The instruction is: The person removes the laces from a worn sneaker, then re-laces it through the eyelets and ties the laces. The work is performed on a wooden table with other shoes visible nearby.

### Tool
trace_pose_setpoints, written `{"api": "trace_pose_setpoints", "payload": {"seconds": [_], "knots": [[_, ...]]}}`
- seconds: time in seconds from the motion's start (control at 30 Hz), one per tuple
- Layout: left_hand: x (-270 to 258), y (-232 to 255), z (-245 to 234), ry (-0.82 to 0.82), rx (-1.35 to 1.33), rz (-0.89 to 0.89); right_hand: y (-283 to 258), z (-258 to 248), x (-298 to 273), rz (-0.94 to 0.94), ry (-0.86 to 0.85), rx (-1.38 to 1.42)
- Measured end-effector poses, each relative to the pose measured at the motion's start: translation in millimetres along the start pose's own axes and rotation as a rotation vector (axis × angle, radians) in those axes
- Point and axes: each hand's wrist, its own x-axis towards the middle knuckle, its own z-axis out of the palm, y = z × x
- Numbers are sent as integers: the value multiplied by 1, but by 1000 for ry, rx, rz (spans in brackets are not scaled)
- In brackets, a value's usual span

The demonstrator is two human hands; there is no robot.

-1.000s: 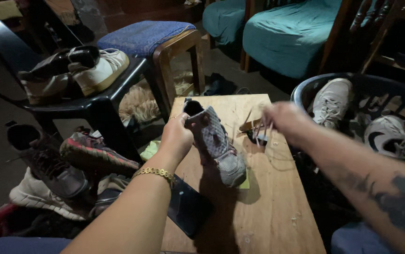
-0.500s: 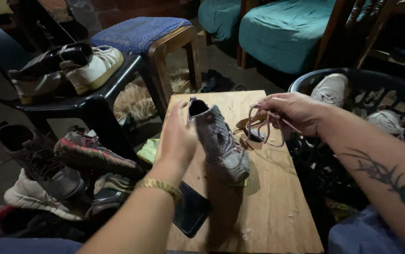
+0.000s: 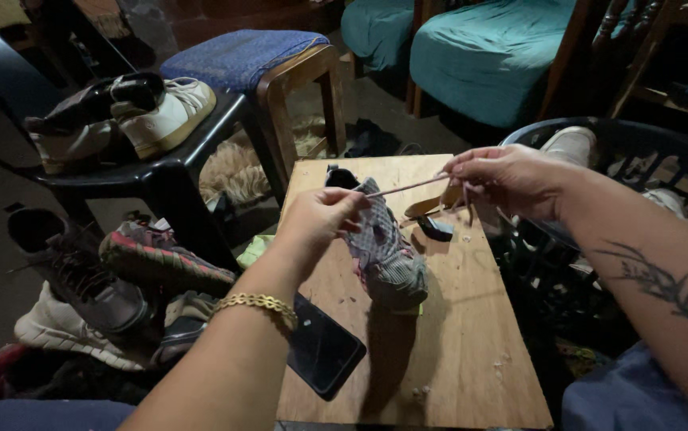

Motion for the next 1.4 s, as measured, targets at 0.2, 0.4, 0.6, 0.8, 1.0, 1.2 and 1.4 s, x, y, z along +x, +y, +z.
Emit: {"api": "trace_pose_setpoints", "payload": {"seconds": [0.2, 0.4, 0.6, 0.8, 1.0, 1.2, 1.4], "knots": [[-6, -6, -38, 235, 251, -136, 3, -2, -5, 114, 116, -104], [2, -30, -68, 298, 165, -84, 9, -12, 2, 92, 106, -168], [-13, -2, -71, 391, 428, -64, -7, -24, 1, 75, 175, -396], [-18, 26, -58, 374, 512, 57, -27, -32, -8, 81, 256, -447], [0, 24, -45, 289, 226, 145, -24, -51, -10, -314, 513, -346], [-4, 23, -22, 219, 166, 110, -5, -47, 15, -105, 563, -133], [-9, 20, 2, 223, 144, 53, 2, -26, 24, -104, 203, -658]]}}
